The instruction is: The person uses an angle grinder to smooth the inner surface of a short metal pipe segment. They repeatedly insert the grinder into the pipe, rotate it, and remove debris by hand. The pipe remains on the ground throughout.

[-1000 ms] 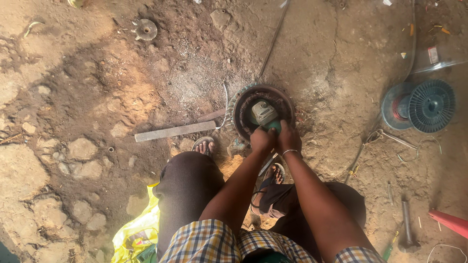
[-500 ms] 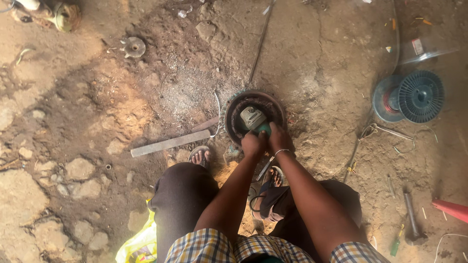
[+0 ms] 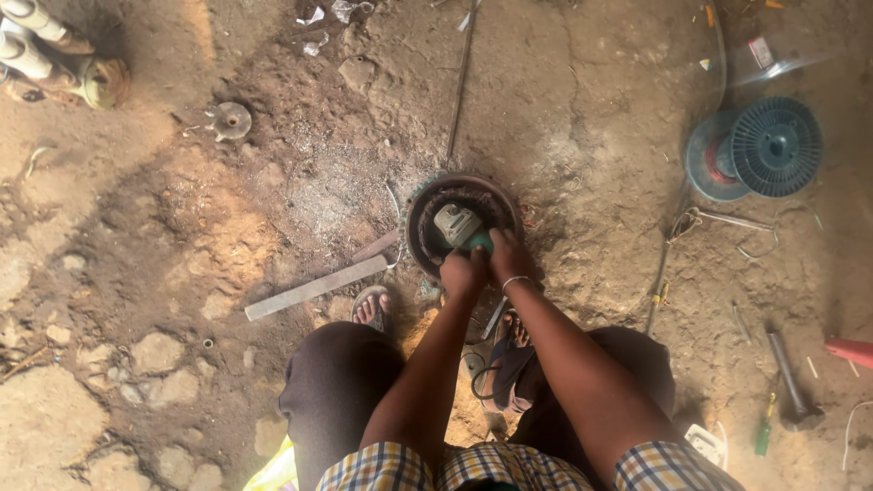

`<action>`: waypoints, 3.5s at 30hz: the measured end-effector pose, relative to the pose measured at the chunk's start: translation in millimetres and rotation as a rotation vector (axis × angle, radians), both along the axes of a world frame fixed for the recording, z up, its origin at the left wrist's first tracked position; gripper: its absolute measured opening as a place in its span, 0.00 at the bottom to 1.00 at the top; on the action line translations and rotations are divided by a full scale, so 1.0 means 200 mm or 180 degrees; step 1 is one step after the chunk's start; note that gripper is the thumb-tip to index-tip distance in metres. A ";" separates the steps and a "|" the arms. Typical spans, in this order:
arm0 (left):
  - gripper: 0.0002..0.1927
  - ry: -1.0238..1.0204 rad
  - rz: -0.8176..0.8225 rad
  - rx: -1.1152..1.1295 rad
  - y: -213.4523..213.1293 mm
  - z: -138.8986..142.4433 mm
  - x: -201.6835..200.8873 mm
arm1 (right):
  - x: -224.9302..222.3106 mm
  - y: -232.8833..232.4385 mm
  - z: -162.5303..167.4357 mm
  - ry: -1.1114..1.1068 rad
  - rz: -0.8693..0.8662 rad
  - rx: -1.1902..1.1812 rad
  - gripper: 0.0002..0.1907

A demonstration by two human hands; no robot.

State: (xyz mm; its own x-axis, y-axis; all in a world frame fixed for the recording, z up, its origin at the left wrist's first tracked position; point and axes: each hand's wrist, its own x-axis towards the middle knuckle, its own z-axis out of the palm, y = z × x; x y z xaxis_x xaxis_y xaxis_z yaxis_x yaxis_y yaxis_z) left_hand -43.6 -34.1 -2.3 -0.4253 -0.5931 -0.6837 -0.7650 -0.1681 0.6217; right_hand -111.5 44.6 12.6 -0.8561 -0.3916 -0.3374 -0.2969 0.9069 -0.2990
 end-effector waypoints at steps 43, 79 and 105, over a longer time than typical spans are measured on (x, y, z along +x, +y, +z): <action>0.25 0.0169 -0.0366 -0.0416 -0.05 -0.07 0.03 | 0.02 -0.02 -0.11 -0.0299 -0.0395 0.0204 0.19; 0.25 0.0114 -0.0328 -0.0524 -0.04 -0.04 0.03 | 0.04 -0.03 -0.14 -0.0025 -0.0401 -0.0003 0.16; 0.25 0.0190 -0.0207 -0.0191 -0.06 0.01 0.03 | 0.04 -0.04 -0.16 -0.0160 -0.0416 -0.0003 0.18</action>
